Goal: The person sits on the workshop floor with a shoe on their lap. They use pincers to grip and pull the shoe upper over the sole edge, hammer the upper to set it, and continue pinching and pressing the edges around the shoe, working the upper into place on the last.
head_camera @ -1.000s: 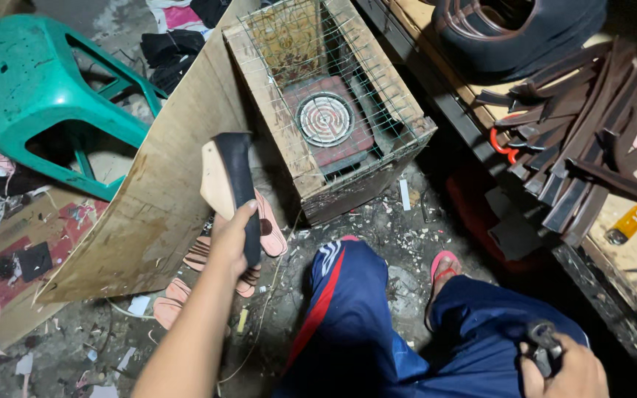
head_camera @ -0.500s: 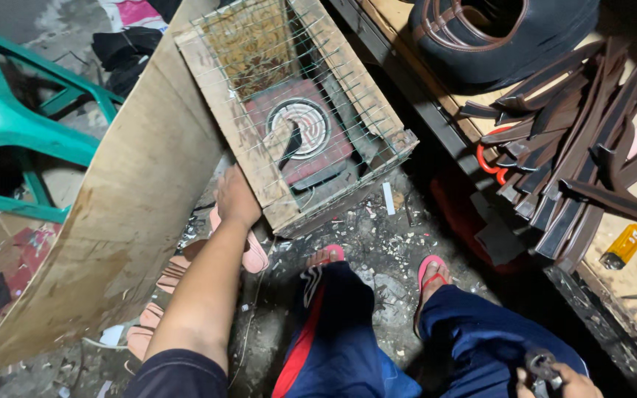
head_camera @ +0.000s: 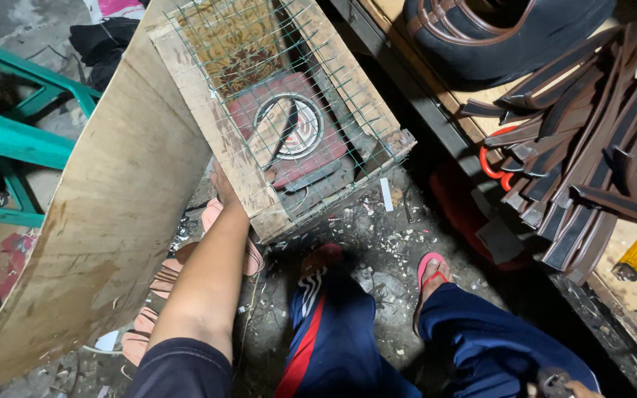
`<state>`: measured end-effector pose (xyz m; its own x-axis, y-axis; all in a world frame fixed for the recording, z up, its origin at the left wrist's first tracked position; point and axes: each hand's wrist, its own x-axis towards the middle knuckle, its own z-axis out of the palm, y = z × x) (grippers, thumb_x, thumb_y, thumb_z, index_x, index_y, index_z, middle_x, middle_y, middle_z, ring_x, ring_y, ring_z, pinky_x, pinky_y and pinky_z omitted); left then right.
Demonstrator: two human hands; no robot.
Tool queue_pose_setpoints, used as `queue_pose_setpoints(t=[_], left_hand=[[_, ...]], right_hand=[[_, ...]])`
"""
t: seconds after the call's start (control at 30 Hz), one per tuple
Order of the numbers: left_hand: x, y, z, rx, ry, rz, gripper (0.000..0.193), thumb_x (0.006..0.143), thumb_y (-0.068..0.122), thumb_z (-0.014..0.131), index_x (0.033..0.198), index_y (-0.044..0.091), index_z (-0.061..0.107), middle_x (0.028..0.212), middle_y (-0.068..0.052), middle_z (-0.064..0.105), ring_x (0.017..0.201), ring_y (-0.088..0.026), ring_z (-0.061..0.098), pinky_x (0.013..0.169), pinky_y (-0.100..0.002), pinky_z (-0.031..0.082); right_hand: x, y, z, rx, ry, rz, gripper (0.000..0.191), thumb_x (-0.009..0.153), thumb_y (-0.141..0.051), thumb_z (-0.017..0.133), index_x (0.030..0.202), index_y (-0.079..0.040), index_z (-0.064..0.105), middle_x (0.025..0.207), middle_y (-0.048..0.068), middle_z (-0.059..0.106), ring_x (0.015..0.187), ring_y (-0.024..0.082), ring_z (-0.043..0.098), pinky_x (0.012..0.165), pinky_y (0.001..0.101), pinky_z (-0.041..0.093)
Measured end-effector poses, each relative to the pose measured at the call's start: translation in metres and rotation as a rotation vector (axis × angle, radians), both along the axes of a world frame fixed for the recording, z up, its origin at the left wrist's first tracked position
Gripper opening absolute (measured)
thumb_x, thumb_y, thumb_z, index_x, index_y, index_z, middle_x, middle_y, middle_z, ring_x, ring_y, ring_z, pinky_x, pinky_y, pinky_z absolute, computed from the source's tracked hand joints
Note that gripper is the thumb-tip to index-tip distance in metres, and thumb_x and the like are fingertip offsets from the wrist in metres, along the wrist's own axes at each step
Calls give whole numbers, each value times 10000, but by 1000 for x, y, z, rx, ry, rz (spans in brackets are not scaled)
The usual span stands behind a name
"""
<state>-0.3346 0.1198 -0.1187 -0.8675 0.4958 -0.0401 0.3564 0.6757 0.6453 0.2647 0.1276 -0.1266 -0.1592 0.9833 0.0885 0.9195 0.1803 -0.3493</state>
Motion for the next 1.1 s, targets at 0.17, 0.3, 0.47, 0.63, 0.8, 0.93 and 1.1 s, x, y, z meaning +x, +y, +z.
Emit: queue_pose_setpoints(t=[0.17,0.3,0.47,0.63,0.8,0.93,1.1], left_hand=[[-2,0,-9,-62,11,2,967,572,460,889,1377,73,518,1305,-147,479,1194,-385,424,1038,-463,377],[-5,3,-11,-175,92,-46,899,642,522,878,1370,101,560,1333,-166,451,1199,-396,414,1041,-460,369],[-5,3,-13,-118,-30,20,969,583,466,904,1393,101,516,1339,-127,463,1217,-369,417,1074,-428,374],[-5,4,-15,-25,-43,54,1101,539,420,953,1442,63,434,1362,-121,464,1239,-358,417,1095,-436,365],[-3,3,-12,-5,-16,45,1095,556,414,946,1442,57,412,1357,-129,462,1231,-367,414,1079,-446,360],[0,2,-4,1,-37,51,1036,583,410,940,1425,78,435,1345,-120,482,1238,-350,433,1090,-444,369],[0,1,-2,48,-90,100,1061,543,384,943,1408,68,417,1321,-111,526,1254,-344,449,1074,-436,393]], right_hand=[[8,-2,-8,-2,12,-5,541,494,-328,919,945,-80,754,767,160,724,732,307,748,825,393,602],[14,-1,-16,-2,16,-8,534,498,-326,916,945,-81,754,765,157,724,730,303,748,826,390,601],[9,-2,-9,-4,18,-7,526,504,-324,913,944,-83,755,763,153,725,728,298,748,827,386,601],[8,-1,-10,-5,15,-5,519,510,-321,910,944,-84,755,761,148,725,726,293,747,828,382,600],[7,4,-22,-7,7,-3,511,515,-319,907,943,-86,755,758,144,726,724,288,747,829,378,600],[2,5,-15,-3,10,1,504,520,-317,905,943,-87,756,756,140,726,722,285,747,830,375,599],[-2,8,-9,-3,11,9,496,525,-315,902,943,-89,756,754,136,727,720,280,747,831,371,599]])
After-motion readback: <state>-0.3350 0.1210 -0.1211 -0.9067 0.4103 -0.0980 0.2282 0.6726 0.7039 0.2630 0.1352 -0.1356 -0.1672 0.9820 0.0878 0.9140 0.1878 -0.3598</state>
